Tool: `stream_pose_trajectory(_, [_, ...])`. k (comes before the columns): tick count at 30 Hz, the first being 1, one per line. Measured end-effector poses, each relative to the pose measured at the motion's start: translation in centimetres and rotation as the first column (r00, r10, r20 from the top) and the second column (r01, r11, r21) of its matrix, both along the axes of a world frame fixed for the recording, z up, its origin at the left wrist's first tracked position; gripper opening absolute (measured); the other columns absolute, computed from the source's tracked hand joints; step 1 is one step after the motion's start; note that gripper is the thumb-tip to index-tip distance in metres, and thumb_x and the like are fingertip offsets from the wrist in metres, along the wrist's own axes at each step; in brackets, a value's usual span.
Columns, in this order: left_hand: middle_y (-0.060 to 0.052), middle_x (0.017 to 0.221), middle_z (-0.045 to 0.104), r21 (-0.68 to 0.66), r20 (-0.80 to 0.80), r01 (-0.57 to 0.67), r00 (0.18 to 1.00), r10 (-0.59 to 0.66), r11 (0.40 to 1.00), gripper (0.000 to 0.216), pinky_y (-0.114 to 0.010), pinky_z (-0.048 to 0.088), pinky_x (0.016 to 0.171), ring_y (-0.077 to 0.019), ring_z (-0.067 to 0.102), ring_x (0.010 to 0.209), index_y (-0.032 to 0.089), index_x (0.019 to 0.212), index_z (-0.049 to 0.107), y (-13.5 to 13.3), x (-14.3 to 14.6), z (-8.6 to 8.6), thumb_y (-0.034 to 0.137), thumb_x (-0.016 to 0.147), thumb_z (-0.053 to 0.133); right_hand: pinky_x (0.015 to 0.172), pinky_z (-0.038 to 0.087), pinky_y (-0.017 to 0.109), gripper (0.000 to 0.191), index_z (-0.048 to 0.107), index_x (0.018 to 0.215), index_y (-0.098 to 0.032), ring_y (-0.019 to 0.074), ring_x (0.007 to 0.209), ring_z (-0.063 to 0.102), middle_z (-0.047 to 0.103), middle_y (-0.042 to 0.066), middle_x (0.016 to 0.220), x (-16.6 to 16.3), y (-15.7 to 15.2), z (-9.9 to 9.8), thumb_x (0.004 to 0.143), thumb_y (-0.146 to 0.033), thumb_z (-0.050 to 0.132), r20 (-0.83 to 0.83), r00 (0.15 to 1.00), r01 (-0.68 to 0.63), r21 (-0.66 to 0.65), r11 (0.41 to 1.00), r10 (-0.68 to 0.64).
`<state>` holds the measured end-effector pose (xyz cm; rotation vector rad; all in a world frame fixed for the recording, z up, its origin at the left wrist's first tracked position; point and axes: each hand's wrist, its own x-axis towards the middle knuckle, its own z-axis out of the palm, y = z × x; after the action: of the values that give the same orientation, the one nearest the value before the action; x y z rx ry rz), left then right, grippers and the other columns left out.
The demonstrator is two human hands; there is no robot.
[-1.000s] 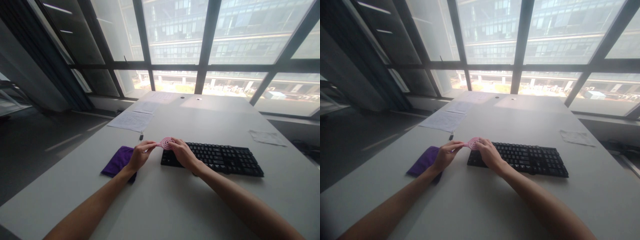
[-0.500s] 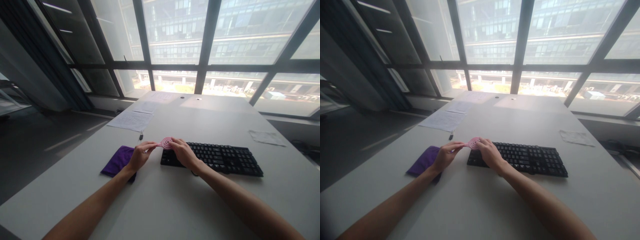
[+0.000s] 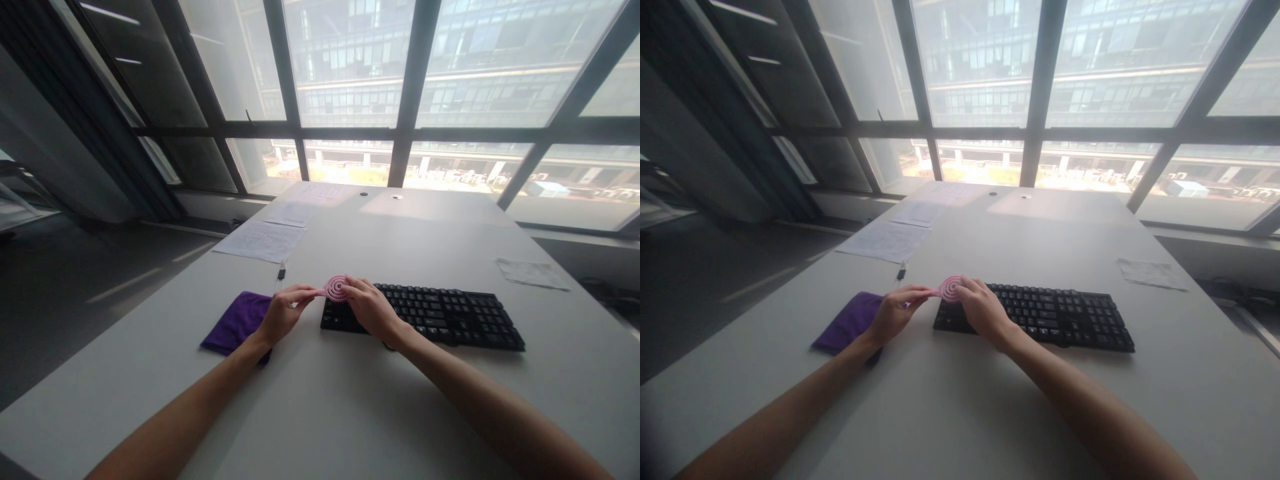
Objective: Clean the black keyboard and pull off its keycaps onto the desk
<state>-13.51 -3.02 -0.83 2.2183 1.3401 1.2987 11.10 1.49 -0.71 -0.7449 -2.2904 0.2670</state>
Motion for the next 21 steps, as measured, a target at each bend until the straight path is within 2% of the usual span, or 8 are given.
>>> stream_pose_trajectory(5, [-0.005,0.105,0.074,-0.018,-0.007,0.024,1.0,-0.024,1.0,0.019,-0.027,0.055,0.086,-0.0163,0.07,0.095,0.025,0.109,0.076,-0.29,0.29,0.0,0.027,0.093,0.064,0.097,0.053,0.04,0.029,0.068,0.11,-0.02,0.0245,0.114,0.059,0.063,0.011,0.13,0.62,-0.57,-0.25,0.091,-0.004,0.051,-0.006,0.999,0.037,0.035,0.999,-0.037])
stream_pose_trajectory(12, [-0.005,0.107,0.074,0.019,-0.021,0.01,1.0,-0.01,1.0,0.021,-0.028,0.056,0.087,-0.0166,0.069,0.097,0.026,0.111,0.075,-0.31,0.42,0.01,0.025,0.094,0.062,0.098,0.053,0.041,0.035,0.067,0.111,-0.021,0.0242,0.116,0.058,0.063,0.01,0.132,0.51,-0.51,-0.4,0.086,-0.001,0.053,-0.046,0.997,0.056,0.042,0.998,-0.055])
stream_pose_trajectory(21, [-0.006,0.112,0.072,0.0,-0.063,0.095,0.994,-0.095,0.995,0.027,-0.028,0.056,0.088,-0.0165,0.068,0.1,0.026,0.119,0.072,-0.45,0.54,-0.03,0.022,0.095,0.06,0.099,0.052,0.041,0.042,0.068,0.11,-0.02,0.0241,0.116,0.058,0.065,0.01,0.129,0.81,-0.71,-0.28,0.079,0.004,0.051,-0.048,0.995,0.092,0.043,0.995,-0.09])
